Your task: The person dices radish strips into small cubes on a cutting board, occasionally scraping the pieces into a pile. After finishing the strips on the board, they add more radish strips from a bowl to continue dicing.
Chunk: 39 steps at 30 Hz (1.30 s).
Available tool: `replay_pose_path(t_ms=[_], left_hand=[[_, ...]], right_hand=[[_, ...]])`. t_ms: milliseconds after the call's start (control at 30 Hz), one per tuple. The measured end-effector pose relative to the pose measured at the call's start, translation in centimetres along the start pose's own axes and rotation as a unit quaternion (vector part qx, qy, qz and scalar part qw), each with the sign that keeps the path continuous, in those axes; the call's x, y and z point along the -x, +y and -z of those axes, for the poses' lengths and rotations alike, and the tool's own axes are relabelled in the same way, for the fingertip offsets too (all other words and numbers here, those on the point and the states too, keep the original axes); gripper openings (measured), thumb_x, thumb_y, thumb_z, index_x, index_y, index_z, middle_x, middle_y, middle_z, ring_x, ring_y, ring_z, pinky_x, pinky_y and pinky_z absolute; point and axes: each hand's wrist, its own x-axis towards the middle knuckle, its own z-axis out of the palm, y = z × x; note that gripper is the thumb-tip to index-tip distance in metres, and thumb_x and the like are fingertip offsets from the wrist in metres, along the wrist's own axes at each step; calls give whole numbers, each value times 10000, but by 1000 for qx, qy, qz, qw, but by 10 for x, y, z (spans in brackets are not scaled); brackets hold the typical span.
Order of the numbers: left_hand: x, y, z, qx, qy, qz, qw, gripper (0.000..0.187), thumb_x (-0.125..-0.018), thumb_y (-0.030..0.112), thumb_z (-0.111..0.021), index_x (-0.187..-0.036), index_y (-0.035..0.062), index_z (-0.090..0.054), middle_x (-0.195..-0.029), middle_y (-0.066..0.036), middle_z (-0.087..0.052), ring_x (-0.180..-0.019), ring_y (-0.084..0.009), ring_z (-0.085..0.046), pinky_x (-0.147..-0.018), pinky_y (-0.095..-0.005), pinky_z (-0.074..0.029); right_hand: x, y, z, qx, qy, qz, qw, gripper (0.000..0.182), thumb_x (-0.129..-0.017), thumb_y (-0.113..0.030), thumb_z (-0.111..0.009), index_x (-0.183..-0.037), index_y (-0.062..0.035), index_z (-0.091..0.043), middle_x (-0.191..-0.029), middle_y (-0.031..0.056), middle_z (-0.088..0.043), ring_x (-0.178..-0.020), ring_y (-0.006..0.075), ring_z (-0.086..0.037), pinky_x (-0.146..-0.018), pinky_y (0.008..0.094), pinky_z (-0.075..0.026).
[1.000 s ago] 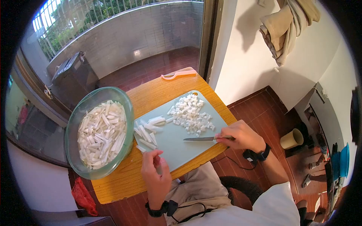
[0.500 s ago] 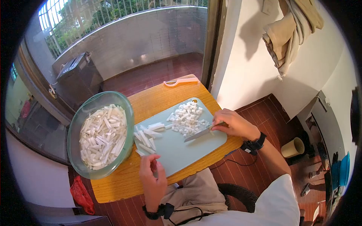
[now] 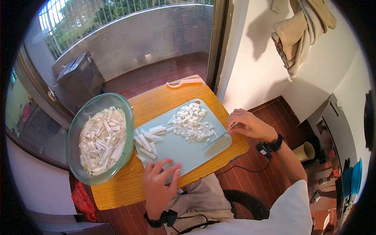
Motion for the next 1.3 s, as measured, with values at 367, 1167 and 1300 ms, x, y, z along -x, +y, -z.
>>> replay_pose_path(t_ms=[367, 1167, 1300], left_hand=[[1, -4, -2, -45, -3, -19, 999, 117, -942, 219, -849, -1019, 133, -869, -1138, -30, -775, -1121, -328, -617, -972, -478, -467], [1, -12, 0, -5, 10, -37, 999, 189, -950, 182, -833, -890, 16, -768, -905, -85, -678, -973, -345, -619, -865, -476, -475], [-1, -10, 4, 3, 7, -49, 999, 195, -948, 167, -835, -971, -25, -808, -916, -131, -684, -953, -351, -627, -859, -485, -501]], right_hand=[[-46, 8, -8, -14, 10, 20, 1000, 125, -969, -110, -828, -1017, -78, -717, -1040, 46, -731, -1087, 278, -650, -1002, 422, -511], [-41, -29, -29, 59, 68, 30, 995, 223, -907, -45, -871, -1049, -71, -701, -1054, 84, -740, -1047, 322, -702, -926, 432, -569], [-35, -36, -31, 54, 82, -5, 995, 205, -918, -56, -864, -1044, -64, -701, -1035, 88, -731, -1036, 319, -698, -915, 417, -563]])
